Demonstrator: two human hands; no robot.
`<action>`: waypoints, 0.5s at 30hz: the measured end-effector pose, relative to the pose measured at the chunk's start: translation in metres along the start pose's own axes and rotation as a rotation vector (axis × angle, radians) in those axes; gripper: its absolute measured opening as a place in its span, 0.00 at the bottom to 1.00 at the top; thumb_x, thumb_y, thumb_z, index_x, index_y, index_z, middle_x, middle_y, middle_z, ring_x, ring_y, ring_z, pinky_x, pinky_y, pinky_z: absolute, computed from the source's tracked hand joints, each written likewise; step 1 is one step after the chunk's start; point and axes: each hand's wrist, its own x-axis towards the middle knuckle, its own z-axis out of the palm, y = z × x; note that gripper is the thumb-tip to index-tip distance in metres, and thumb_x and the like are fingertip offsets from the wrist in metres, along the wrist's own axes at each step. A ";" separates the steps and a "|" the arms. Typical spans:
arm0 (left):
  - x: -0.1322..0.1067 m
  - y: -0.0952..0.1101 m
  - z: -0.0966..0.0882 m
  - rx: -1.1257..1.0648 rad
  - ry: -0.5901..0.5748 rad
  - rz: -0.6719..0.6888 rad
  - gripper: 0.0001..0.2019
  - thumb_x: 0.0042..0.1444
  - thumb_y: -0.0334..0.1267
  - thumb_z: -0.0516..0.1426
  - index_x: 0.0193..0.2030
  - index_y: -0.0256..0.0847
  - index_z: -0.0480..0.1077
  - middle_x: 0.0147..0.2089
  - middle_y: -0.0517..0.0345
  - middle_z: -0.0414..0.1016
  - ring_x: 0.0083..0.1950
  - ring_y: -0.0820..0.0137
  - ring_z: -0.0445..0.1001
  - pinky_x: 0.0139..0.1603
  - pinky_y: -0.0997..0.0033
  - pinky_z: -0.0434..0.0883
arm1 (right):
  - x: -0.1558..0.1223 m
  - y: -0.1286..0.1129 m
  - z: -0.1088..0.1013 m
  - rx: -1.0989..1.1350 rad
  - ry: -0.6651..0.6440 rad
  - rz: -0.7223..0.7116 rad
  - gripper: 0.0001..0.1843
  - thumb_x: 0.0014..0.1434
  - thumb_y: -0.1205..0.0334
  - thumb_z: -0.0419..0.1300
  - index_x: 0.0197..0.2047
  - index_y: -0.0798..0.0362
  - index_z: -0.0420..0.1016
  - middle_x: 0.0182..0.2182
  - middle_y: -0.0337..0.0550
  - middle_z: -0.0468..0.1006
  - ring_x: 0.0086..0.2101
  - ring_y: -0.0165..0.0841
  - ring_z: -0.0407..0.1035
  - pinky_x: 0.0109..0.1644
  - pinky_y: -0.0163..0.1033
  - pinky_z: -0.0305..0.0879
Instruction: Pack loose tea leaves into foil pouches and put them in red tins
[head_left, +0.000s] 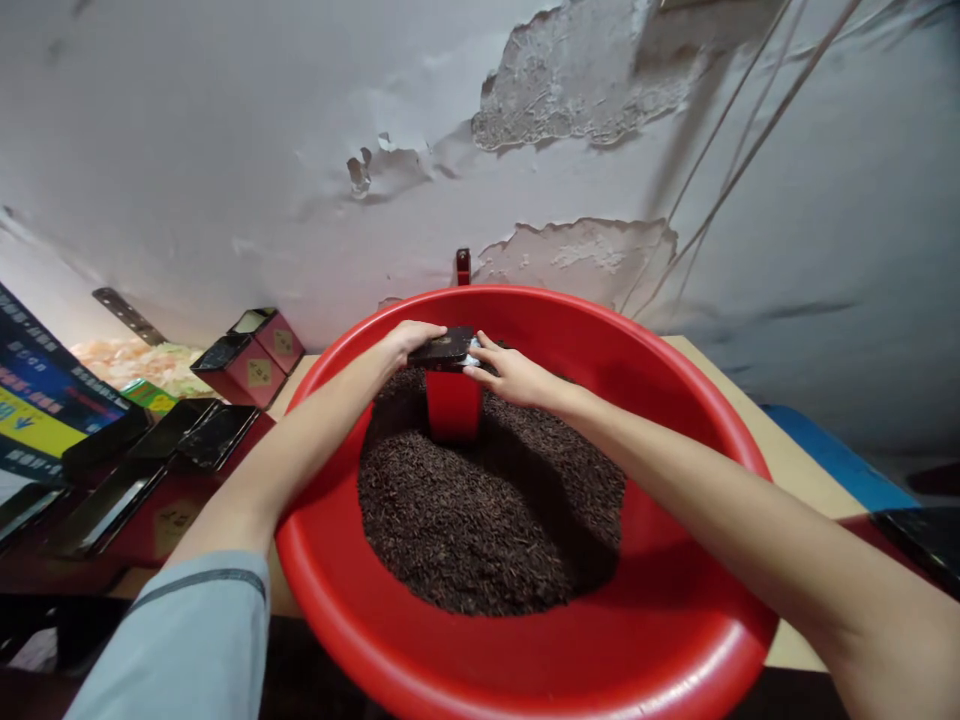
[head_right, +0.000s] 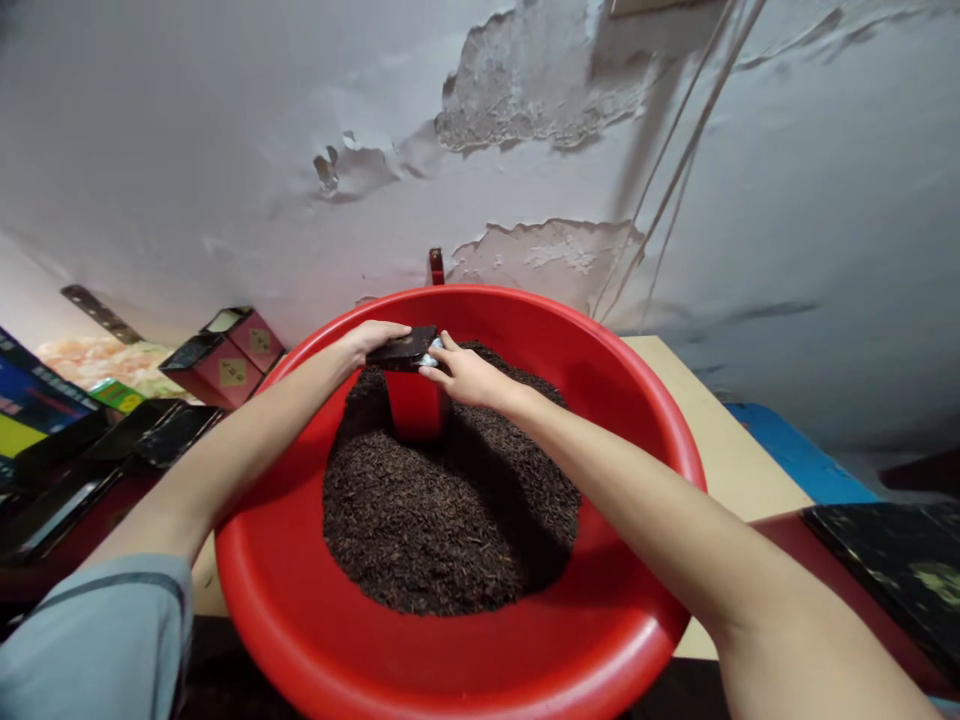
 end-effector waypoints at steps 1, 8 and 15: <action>-0.002 -0.002 0.008 -0.025 0.017 0.002 0.06 0.61 0.37 0.62 0.37 0.37 0.77 0.34 0.54 0.83 0.32 0.72 0.78 0.41 0.71 0.76 | -0.001 0.000 0.001 -0.007 0.016 -0.009 0.22 0.68 0.53 0.59 0.63 0.48 0.76 0.74 0.53 0.54 0.64 0.55 0.67 0.72 0.57 0.58; -0.007 -0.001 0.022 -0.055 -0.010 -0.012 0.07 0.64 0.38 0.60 0.40 0.37 0.77 0.36 0.55 0.83 0.33 0.72 0.78 0.41 0.73 0.76 | -0.005 -0.004 0.015 0.193 0.261 0.109 0.25 0.60 0.58 0.68 0.58 0.54 0.70 0.51 0.53 0.83 0.51 0.47 0.78 0.57 0.52 0.73; 0.005 0.002 0.026 0.125 -0.028 0.045 0.09 0.62 0.35 0.59 0.46 0.34 0.77 0.43 0.49 0.84 0.41 0.66 0.80 0.44 0.70 0.75 | -0.004 -0.005 0.015 0.242 0.200 0.174 0.48 0.57 0.41 0.69 0.73 0.54 0.60 0.70 0.62 0.64 0.64 0.51 0.67 0.71 0.55 0.61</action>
